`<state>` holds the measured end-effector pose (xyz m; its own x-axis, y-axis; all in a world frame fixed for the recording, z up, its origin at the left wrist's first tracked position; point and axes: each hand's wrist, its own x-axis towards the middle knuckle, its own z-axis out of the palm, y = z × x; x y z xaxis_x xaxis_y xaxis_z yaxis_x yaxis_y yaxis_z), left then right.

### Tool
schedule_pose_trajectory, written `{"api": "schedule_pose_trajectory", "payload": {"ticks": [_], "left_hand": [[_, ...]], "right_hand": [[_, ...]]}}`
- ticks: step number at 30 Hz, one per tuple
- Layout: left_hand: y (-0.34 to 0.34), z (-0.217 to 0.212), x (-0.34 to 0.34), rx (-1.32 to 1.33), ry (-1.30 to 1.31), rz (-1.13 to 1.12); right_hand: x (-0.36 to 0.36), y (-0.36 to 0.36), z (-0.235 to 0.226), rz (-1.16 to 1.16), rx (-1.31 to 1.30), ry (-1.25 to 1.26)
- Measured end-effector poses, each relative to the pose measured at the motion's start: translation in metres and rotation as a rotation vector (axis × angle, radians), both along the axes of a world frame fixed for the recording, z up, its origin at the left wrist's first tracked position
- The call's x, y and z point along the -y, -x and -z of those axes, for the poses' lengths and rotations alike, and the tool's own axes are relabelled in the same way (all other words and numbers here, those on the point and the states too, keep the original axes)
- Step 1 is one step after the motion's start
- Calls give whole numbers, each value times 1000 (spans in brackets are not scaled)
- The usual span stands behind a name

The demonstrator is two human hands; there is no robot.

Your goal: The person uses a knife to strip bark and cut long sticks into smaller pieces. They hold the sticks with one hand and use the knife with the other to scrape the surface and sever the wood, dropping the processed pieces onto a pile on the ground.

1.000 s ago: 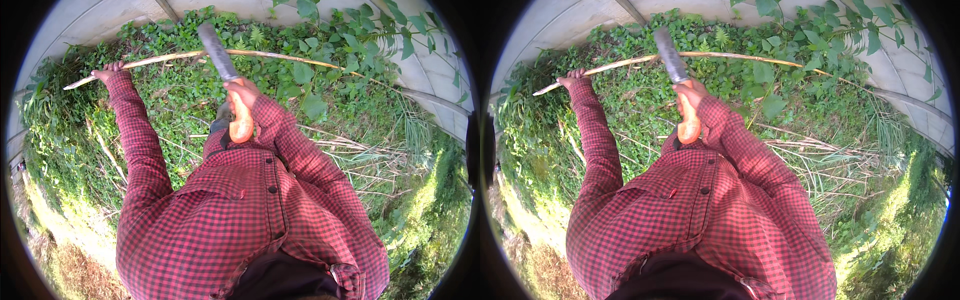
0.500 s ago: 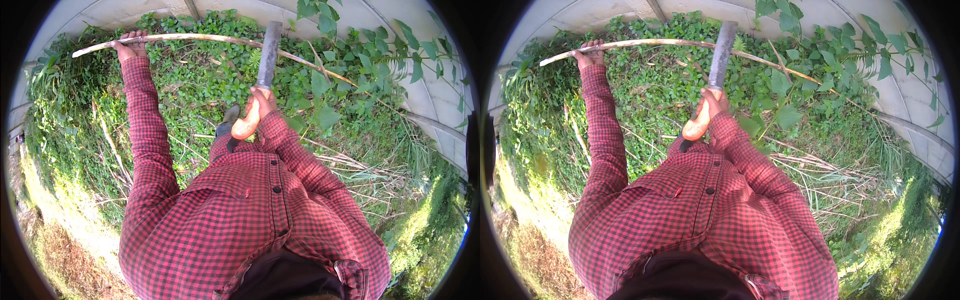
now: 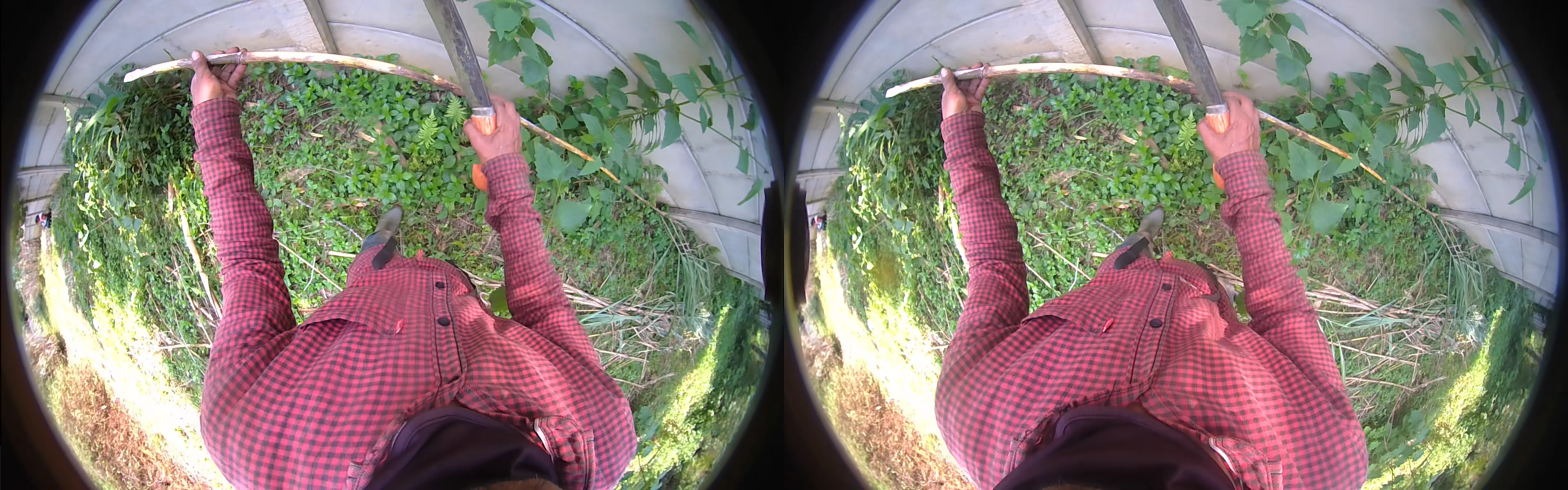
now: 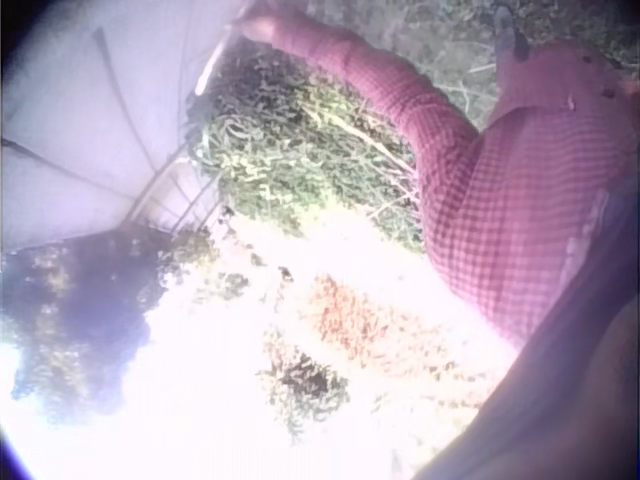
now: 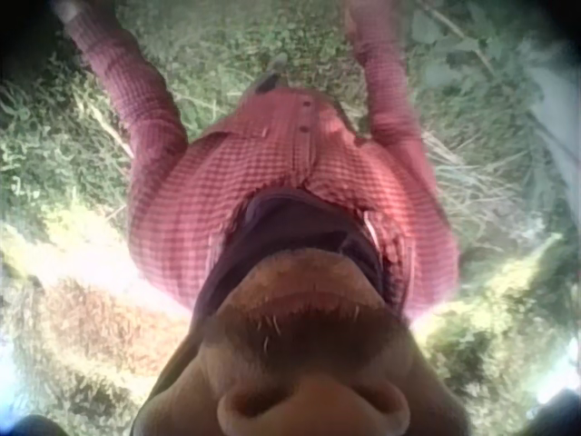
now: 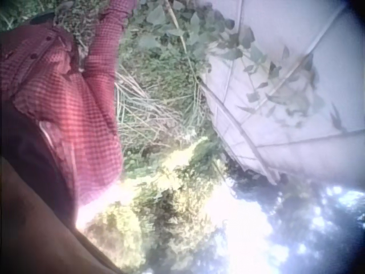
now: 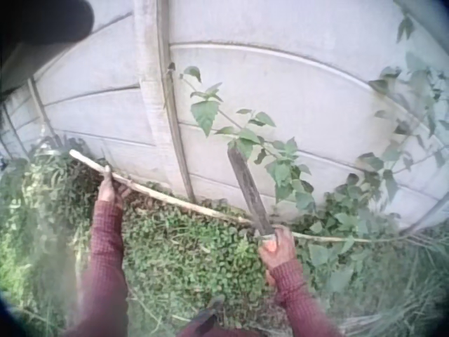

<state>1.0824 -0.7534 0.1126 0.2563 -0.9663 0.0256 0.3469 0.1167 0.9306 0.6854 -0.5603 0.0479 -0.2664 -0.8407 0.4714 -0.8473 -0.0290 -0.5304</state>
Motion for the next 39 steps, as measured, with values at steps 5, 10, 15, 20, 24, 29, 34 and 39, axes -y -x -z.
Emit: {"api": "schedule_pose_trajectory", "payload": {"ticks": [5,10,15,20,24,29,34,39], "left_hand": [[7,-23,-12,-16,31,13],[87,4,-82,-47,-67,74],[178,47,-106,-100,-176,480],[197,53,-94,-54,-131,478],[199,50,-97,24,2,472],[202,52,-96,15,18,422],[200,80,-76,-1,-1,371],[164,119,-69,960,-344,492]], "right_hand": [[51,44,18,-257,426,-262],[64,36,13,-334,573,-153],[64,24,8,-365,542,-170],[65,24,11,-317,529,-236],[64,27,3,-352,542,-208],[60,29,-9,-396,549,-156],[56,30,-19,-415,577,-206],[54,30,-30,-416,570,-267]]}}
